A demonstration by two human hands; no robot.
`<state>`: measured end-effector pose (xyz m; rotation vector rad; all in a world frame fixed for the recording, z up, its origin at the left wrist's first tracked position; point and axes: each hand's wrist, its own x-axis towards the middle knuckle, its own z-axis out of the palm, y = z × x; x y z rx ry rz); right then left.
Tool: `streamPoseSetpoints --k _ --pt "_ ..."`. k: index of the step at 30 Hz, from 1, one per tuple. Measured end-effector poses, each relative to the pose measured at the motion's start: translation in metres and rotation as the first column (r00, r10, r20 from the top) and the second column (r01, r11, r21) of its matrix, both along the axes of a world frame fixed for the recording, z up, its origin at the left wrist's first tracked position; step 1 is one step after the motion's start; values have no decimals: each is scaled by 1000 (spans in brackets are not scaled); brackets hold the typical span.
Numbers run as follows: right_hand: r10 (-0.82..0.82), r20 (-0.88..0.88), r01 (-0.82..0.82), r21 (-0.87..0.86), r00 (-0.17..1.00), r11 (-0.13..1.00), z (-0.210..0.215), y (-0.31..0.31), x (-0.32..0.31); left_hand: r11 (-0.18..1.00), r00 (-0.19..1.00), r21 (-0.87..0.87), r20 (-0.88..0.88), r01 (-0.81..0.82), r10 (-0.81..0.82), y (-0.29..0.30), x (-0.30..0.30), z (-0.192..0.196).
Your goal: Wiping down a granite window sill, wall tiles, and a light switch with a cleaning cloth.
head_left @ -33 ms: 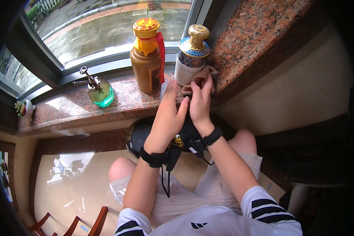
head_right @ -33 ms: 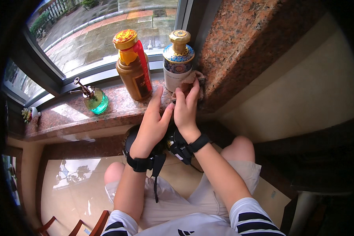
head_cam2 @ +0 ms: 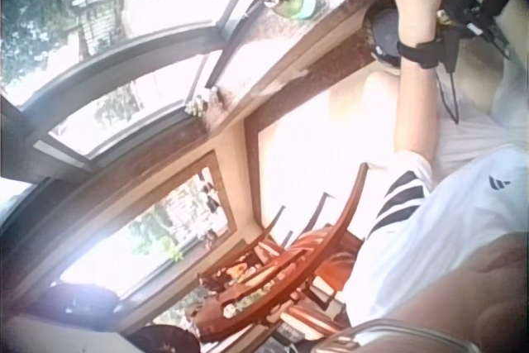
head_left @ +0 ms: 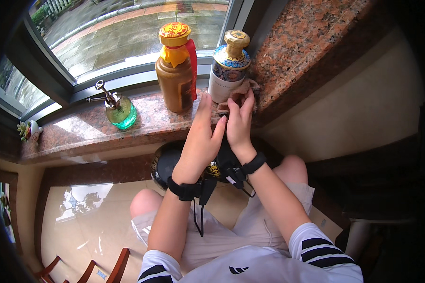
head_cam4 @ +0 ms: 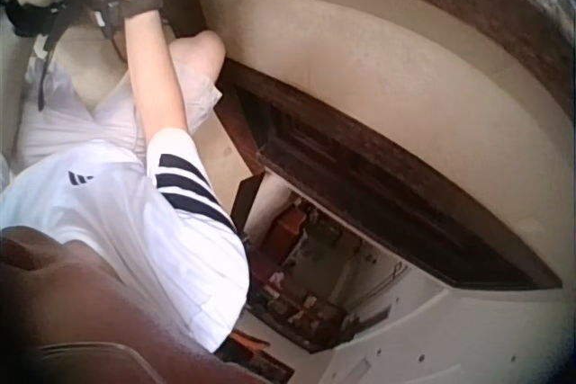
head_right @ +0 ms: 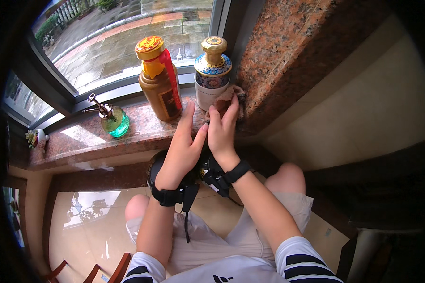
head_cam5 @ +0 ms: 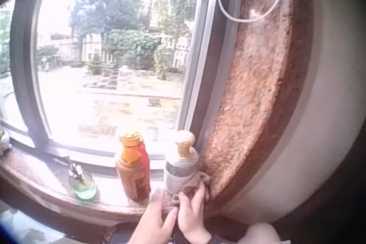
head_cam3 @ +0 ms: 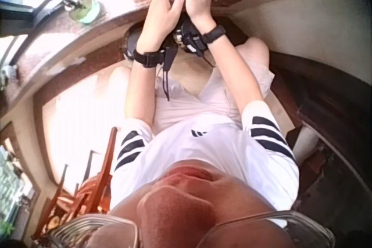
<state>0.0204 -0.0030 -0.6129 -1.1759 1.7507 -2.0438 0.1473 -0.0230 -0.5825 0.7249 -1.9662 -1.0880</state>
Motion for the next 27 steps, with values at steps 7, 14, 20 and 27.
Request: streamPoseSetpoints --k 7,14,20,27 --pt "-35 -70 36 21 997 999 -6 0 -2 998 993 -25 -97 57 -59 -20 -6 -12" --pt "-36 -171 57 120 985 991 5 1 -1 993 988 -6 -104 116 -116 -37 -21 -19" --pt "-34 -116 53 162 993 985 2 6 0 998 996 -61 -80 25 -30 -37 -30 -25" --pt "8 -246 34 166 969 986 8 3 2 999 998 -28 -69 -16 14 -29 -17 -17"
